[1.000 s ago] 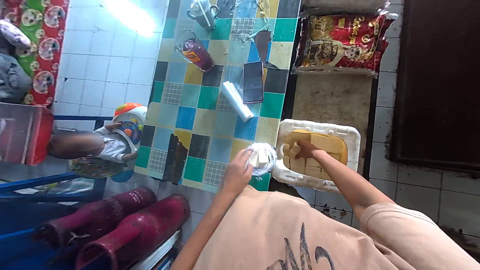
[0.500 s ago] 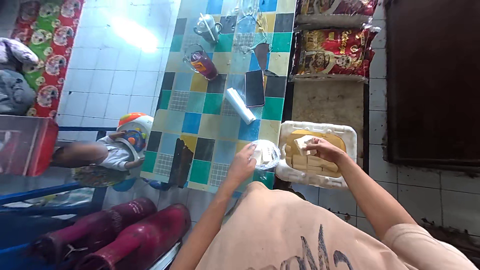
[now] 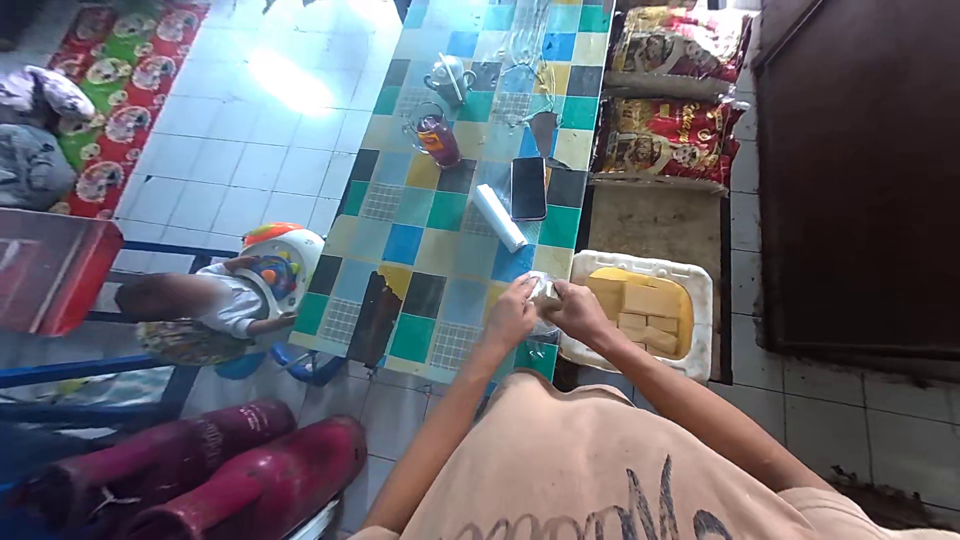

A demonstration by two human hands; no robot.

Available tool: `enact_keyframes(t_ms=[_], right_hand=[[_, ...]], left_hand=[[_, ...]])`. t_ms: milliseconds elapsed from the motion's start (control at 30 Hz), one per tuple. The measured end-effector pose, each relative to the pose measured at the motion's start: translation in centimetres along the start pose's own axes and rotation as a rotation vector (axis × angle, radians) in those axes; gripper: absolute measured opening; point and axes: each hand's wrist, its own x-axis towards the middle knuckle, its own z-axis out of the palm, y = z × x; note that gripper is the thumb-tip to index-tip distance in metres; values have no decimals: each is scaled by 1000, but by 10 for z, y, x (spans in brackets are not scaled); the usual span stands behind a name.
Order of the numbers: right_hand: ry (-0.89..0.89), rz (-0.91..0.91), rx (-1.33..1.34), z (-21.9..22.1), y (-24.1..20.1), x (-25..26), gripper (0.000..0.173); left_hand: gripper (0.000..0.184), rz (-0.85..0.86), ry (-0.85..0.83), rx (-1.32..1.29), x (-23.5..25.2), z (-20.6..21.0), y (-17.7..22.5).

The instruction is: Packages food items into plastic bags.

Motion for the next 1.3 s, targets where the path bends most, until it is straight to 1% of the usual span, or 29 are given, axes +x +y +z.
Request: enact_keyframes(t_ms=[67,133,167,200,267,367,467,567,600,667,733,767,800,867,933,1000,1033,1100,1133,1200,1233,1267,1300], right_hand=[[22,35,-59,3,-13,4,32],[41,99,-60,7,-21,9,32],[28,141,-62,9,-25,11,32],[-1,183,-65,12,-30,12,33],[-87,244,-70,18,-37,12,34],[-160,252,9,19,-27,17,32],[-104,250,64,9,-16,17,37],[-80,256,16,3,-17,13,32],[-86,266,-18,2,-19,12,31],[-82,313,-74,2,-25,9,35],[-86,378,-78,5,-27,9,47],[-95,407,-47,7,-26,10,53],[-105,427,12,10,-23,12,55],[-108,440,213,21,-11,17,51],[-83,433,383,34,-3,18,46],[-42,416,334,31,-14,8,47],[-15,403,276,28,-20,4,48],[18,380,204,29,-25,1,45],[0,370,171,30,-27,1,41],[-125,316,90,24,-32,1,32],[-187,268,57,16,-32,-1,29],[-213,216,47,2,-31,-3,29],[-181,162,54,-17,-24,-6,29]], left_hand=[[55,-31,-66,-46,-4,0,4],[74,-88,-143,-99,-11,1,7],[80,-113,-163,-121,-15,3,6],[81,-131,-159,-145,-18,5,4],[75,-141,-101,-195,-23,8,-2],[70,-141,-45,-222,-26,11,-10],[65,-131,-56,-193,-25,10,-13],[60,-122,-72,-170,-23,13,-10],[61,-126,-85,-158,-22,14,-8],[60,-118,-97,-144,-21,16,-5],[60,-100,-100,-130,-21,18,-3],[60,-97,-101,-120,-22,19,-2],[58,-96,-95,-109,-22,20,-2],[59,-86,-54,-105,-25,23,-5],[63,-78,-6,-119,-29,24,-8],[64,-56,42,-134,-33,26,-11],[66,-52,48,-131,-34,26,-12],[67,-57,37,-113,-35,28,-12],[67,-53,33,-98,-35,28,-12],[66,-47,37,-77,-36,29,-11],[66,-56,26,-71,-36,28,-12],[67,-67,11,-71,-36,26,-13],[67,-72,2,-66,-36,24,-14]])
